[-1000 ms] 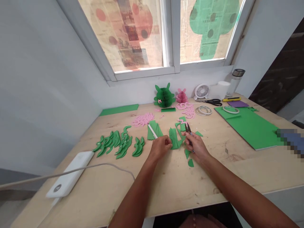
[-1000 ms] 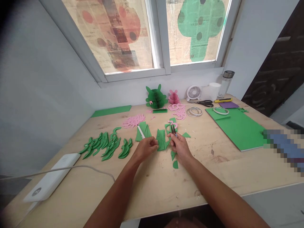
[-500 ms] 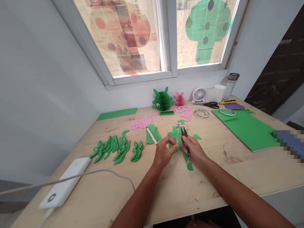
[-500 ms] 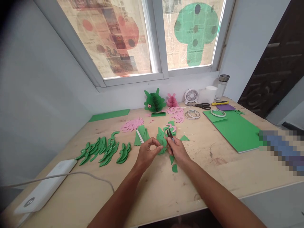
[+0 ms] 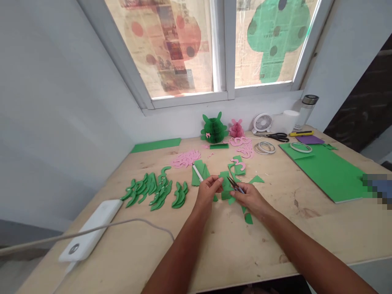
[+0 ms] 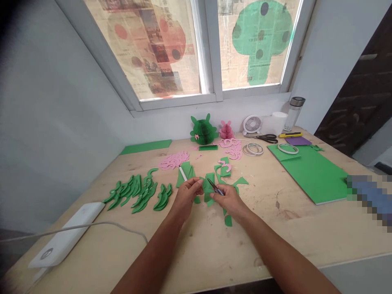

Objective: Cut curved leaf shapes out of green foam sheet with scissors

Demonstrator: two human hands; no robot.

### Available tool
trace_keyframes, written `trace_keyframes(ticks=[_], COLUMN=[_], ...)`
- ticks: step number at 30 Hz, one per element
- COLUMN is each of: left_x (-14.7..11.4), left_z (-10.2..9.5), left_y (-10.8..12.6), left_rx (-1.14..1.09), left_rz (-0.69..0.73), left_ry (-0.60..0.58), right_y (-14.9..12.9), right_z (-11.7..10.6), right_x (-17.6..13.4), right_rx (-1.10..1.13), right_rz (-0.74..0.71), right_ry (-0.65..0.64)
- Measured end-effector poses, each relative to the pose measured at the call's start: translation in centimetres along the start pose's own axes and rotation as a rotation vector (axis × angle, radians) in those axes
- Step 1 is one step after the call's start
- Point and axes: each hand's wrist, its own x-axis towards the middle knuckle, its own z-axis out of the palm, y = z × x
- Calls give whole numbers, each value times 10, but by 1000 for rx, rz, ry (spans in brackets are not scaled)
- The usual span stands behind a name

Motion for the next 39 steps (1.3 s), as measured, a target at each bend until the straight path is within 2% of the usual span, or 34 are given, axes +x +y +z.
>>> trace_keyframes(ticks=[3, 6, 12, 15, 19, 23, 30, 35, 39], left_x=[1, 4, 7, 6, 5, 4, 4, 0, -5], left_z=[-3, -4, -4, -3, -4, -4, -4, -3, 1], left_y=[-1, -2, -2, -2, -3, -1, 4, 4, 3], left_rx=[-32, -72, -89, -160, -303, -440, -631, -679, -674], left_rz=[-26, -61, -148, -158, -162, -191, -257, -268, -287], left_ry=[-15, -11, 2, 54, 137, 175, 217, 178, 96], right_y=[-1, -6, -9, -11, -19, -22, -12, -11, -10], right_z=[-1, -2, -7, -8, -6, -3, 5, 9, 10], right_x=[-1, -1, 3, 3, -1, -6, -9, -11, -10], right_rx=[-71, -79, -23, -2, 12, 87, 42, -24, -89], right_rz=[8, 5, -29, -79, -69, -70, -63, -84, -46], right_ry=[-63, -43, 113, 212, 285, 245, 161, 107, 35])
